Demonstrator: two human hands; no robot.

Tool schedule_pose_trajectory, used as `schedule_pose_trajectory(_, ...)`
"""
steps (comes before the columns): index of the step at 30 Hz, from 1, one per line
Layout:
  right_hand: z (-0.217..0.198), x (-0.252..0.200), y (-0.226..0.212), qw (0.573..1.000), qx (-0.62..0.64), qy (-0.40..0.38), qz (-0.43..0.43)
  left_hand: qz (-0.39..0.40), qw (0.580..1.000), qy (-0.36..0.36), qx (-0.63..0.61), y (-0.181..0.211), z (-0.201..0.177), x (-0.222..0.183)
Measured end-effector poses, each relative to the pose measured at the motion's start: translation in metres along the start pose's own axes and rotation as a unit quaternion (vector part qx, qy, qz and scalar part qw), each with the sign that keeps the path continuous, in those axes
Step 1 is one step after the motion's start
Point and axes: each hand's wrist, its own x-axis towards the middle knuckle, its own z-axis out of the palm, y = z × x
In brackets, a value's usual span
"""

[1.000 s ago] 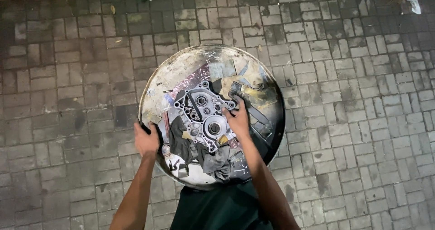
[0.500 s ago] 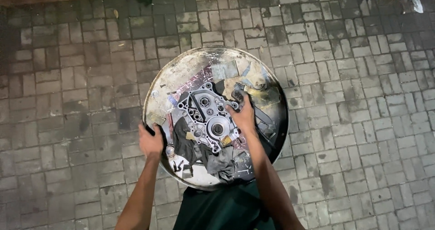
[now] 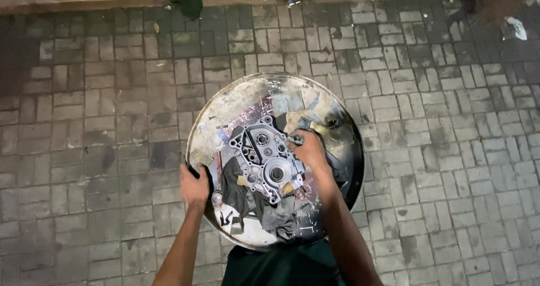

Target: Cleaning and inspecting a motorcycle engine crankcase on a round table

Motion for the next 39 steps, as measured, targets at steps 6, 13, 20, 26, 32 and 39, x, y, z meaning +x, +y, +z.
schedule_pose_trajectory(6,-0.017,0.012,-0.021,0.998,0.01,-0.056,-0.023,-0.015,1.0,-0.014,0.003,0.005,-0.003,-0.004)
schedule_pose_trajectory(13,-0.005,0.049,-0.026,0.999,0.019,-0.038,-0.026,-0.012,1.0,0.005,0.029,0.023,-0.014,-0.012)
schedule_pose_trajectory(20,0.021,0.074,-0.033,0.982,0.188,-0.029,0.011,-0.011,1.0,0.01,0.027,0.008,-0.003,-0.007)
schedule_pose_trajectory(26,0.024,0.071,-0.027,0.969,0.247,-0.009,0.009,-0.01,1.0,0.014,0.004,0.023,-0.015,-0.013)
schedule_pose_trajectory(32,0.032,0.076,-0.017,0.97,0.241,0.026,-0.012,-0.005,1.0,0.02,0.001,0.012,-0.004,-0.008)
schedule_pose_trajectory(39,0.049,0.106,0.019,0.982,0.188,0.023,0.008,-0.003,1.0,0.025,0.0,0.011,-0.004,-0.009)
